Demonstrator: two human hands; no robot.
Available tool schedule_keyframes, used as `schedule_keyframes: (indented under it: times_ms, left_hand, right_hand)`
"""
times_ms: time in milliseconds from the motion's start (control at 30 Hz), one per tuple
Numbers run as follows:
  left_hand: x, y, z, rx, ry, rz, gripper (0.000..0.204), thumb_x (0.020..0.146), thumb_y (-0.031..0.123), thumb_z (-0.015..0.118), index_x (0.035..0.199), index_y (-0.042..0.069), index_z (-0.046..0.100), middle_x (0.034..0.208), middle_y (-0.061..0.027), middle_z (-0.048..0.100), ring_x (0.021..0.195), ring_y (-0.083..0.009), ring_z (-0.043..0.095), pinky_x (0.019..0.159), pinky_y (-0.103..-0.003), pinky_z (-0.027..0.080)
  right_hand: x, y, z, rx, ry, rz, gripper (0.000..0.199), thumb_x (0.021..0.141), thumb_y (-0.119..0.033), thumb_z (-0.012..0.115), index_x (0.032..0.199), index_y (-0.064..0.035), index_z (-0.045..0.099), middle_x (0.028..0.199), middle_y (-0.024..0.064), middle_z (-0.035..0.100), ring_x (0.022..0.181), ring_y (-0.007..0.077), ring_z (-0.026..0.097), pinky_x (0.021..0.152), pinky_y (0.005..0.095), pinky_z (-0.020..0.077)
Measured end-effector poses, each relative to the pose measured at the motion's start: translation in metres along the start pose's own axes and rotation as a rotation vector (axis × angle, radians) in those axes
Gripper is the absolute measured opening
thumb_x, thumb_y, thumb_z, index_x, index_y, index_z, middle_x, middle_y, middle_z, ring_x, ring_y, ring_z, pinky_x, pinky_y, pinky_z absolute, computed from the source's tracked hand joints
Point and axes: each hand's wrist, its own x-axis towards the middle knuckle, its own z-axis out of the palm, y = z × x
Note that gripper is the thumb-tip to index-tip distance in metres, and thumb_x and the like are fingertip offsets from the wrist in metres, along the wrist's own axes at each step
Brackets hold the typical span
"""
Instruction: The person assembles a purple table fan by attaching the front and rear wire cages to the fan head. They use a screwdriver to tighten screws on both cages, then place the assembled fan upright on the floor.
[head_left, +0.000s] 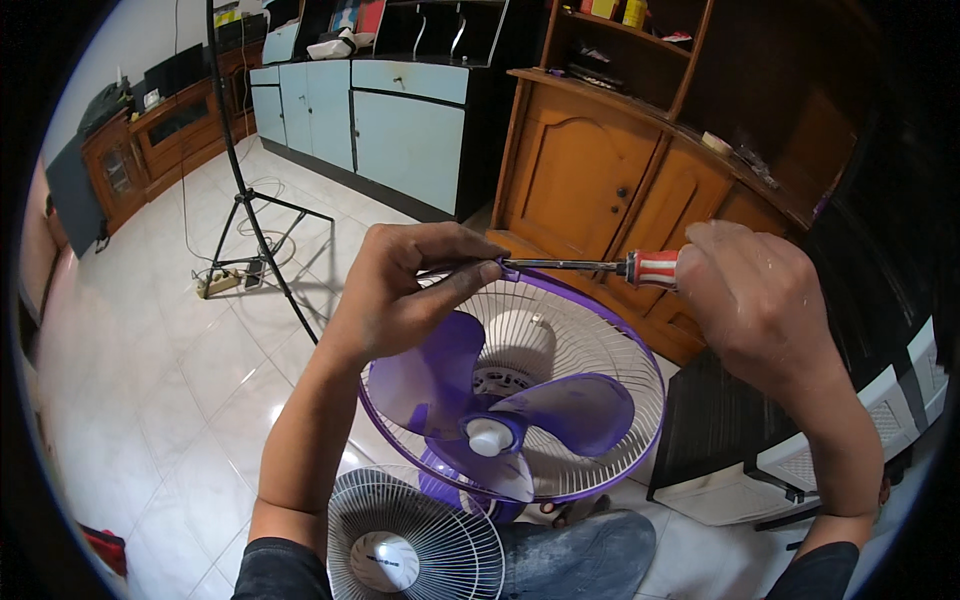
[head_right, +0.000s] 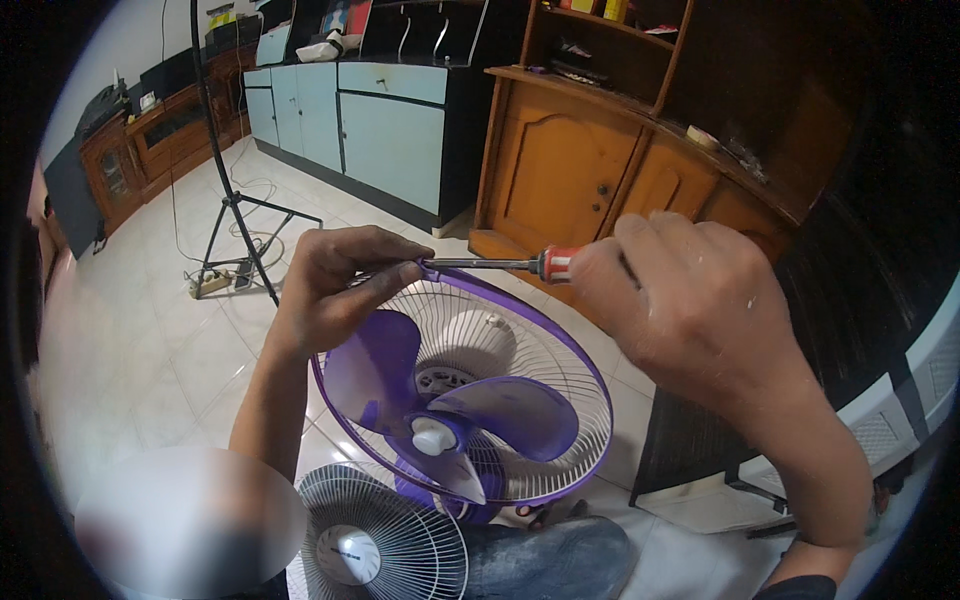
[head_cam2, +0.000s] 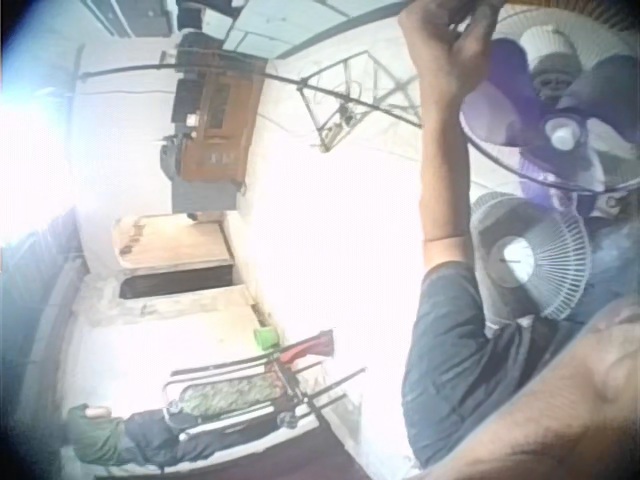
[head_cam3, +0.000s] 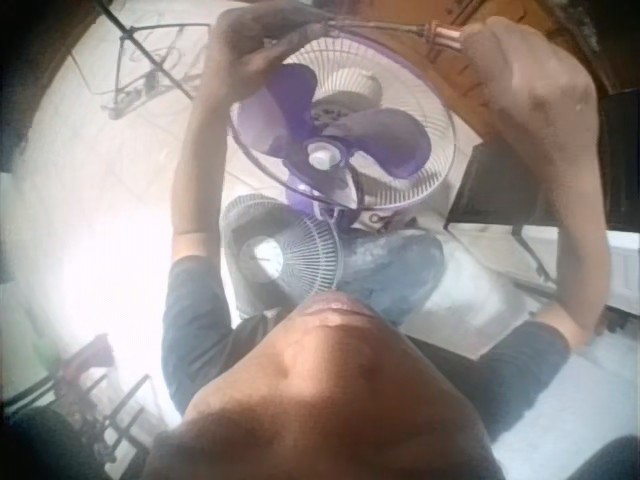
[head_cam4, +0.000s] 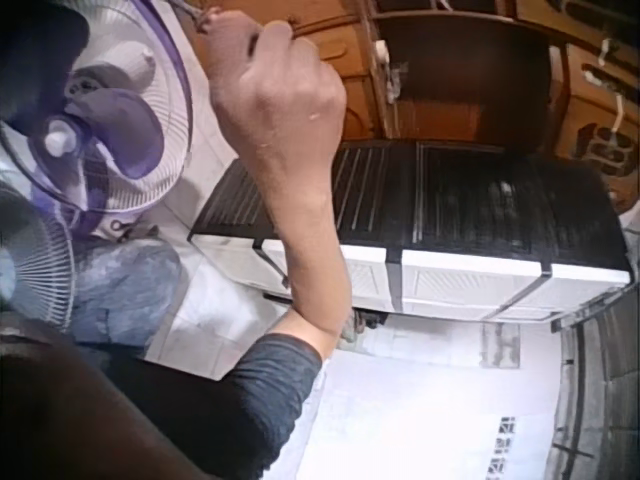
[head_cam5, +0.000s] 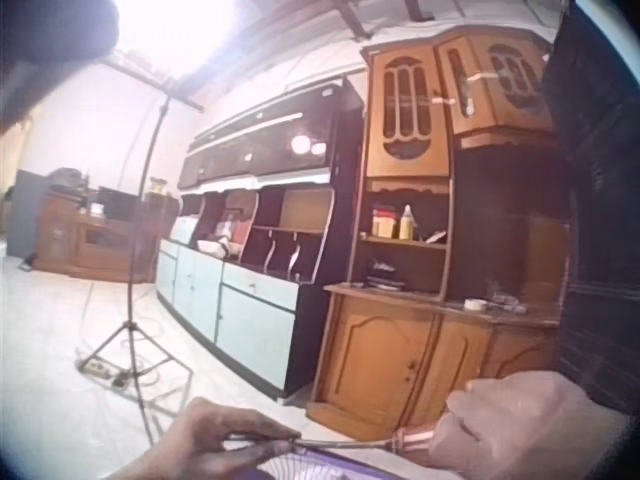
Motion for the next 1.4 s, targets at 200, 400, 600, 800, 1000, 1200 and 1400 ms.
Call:
schedule_keyframes:
  times_ms: [200, 400, 600, 800, 1000, 1200, 1400]
  left_hand:
    - [-0.003, 0.004, -0.003, -0.026, 0.004, -0.056, 0.015, 0.096, 0.004, 0.077, 0.108, -0.005, 0.079, 0.097, -0.0154, 0.079, 0.093, -0.0189, 0.077, 0.085, -0.032, 0.062]
    - [-0.003, 0.005, -0.003, 0.001, -0.005, -0.028, 0.017, 0.096, 0.004, 0.077, 0.11, -0.006, 0.079, 0.098, -0.0154, 0.079, 0.092, -0.0195, 0.077, 0.086, -0.032, 0.062]
    - [-0.002, -0.001, 0.003, 0.036, 0.035, 0.022, 0.016, 0.097, 0.005, 0.076, 0.11, -0.003, 0.08, 0.101, -0.0146, 0.08, 0.094, -0.0195, 0.078, 0.086, -0.032, 0.063]
    - [-0.015, 0.008, -0.02, 0.313, -0.007, 0.083, 0.04, 0.095, 0.004, 0.076, 0.135, 0.002, 0.07, 0.116, -0.0166, 0.079, 0.111, -0.0269, 0.076, 0.098, -0.04, 0.063]
    - [-0.066, -0.024, -0.057, 0.384, 0.003, -0.073, 0.029, 0.095, -0.007, 0.068, 0.122, 0.001, 0.075, 0.125, -0.0165, 0.075, 0.113, -0.0285, 0.075, 0.099, -0.039, 0.063]
    - [-0.078, -0.026, -0.049, 0.607, 0.114, 0.032, 0.022, 0.098, -0.004, 0.068, 0.118, 0.001, 0.076, 0.106, -0.0111, 0.072, 0.097, -0.0203, 0.072, 0.084, -0.033, 0.062]
    - [-0.061, -0.018, -0.061, 0.527, -0.033, -0.143, 0.01, 0.102, -0.001, 0.065, 0.111, -0.003, 0.068, 0.102, -0.0081, 0.072, 0.099, -0.0178, 0.072, 0.091, -0.034, 0.06]
  right_hand:
    - [-0.001, -0.004, 0.004, 0.024, 0.047, 0.01, 0.03, 0.094, -0.026, 0.079, 0.114, -0.0052, 0.069, 0.093, 0.0106, 0.067, 0.073, 0.021, 0.068, 0.058, 0.0306, 0.0548]
    - [-0.007, -0.003, 0.003, 0.083, -0.063, 0.058, 0.032, 0.097, -0.027, 0.076, 0.116, -0.0036, 0.065, 0.102, 0.017, 0.065, 0.082, 0.0248, 0.07, 0.063, 0.0327, 0.0564]
    - [-0.016, -0.01, 0.015, -0.08, -0.01, 0.09, 0.024, 0.094, -0.02, 0.078, 0.108, -0.0073, 0.062, 0.087, 0.0124, 0.069, 0.076, 0.028, 0.074, 0.066, 0.0376, 0.0595]
    - [-0.088, -0.022, 0.045, 0.291, -0.122, 0.771, 0.033, 0.093, -0.017, 0.077, 0.118, -0.0072, 0.057, 0.092, 0.0168, 0.072, 0.078, 0.033, 0.075, 0.067, 0.041, 0.0587]
    - [-0.269, -0.121, 0.143, 0.655, -0.315, 1.29, 0.024, 0.094, -0.018, 0.075, 0.103, -0.0033, 0.059, 0.088, 0.0235, 0.068, 0.085, 0.0427, 0.07, 0.08, 0.0504, 0.0531]
    - [-0.434, -0.286, 0.248, 1.015, -0.567, 1.367, 0.038, 0.088, -0.02, 0.079, 0.12, -0.0018, 0.071, 0.11, 0.0223, 0.075, 0.105, 0.0337, 0.075, 0.09, 0.0424, 0.0579]
    - [-0.482, -0.346, 0.251, 1.288, -0.509, 1.544, 0.046, 0.09, -0.027, 0.078, 0.125, -0.0004, 0.069, 0.117, 0.0236, 0.073, 0.107, 0.0398, 0.073, 0.089, 0.0421, 0.0588]
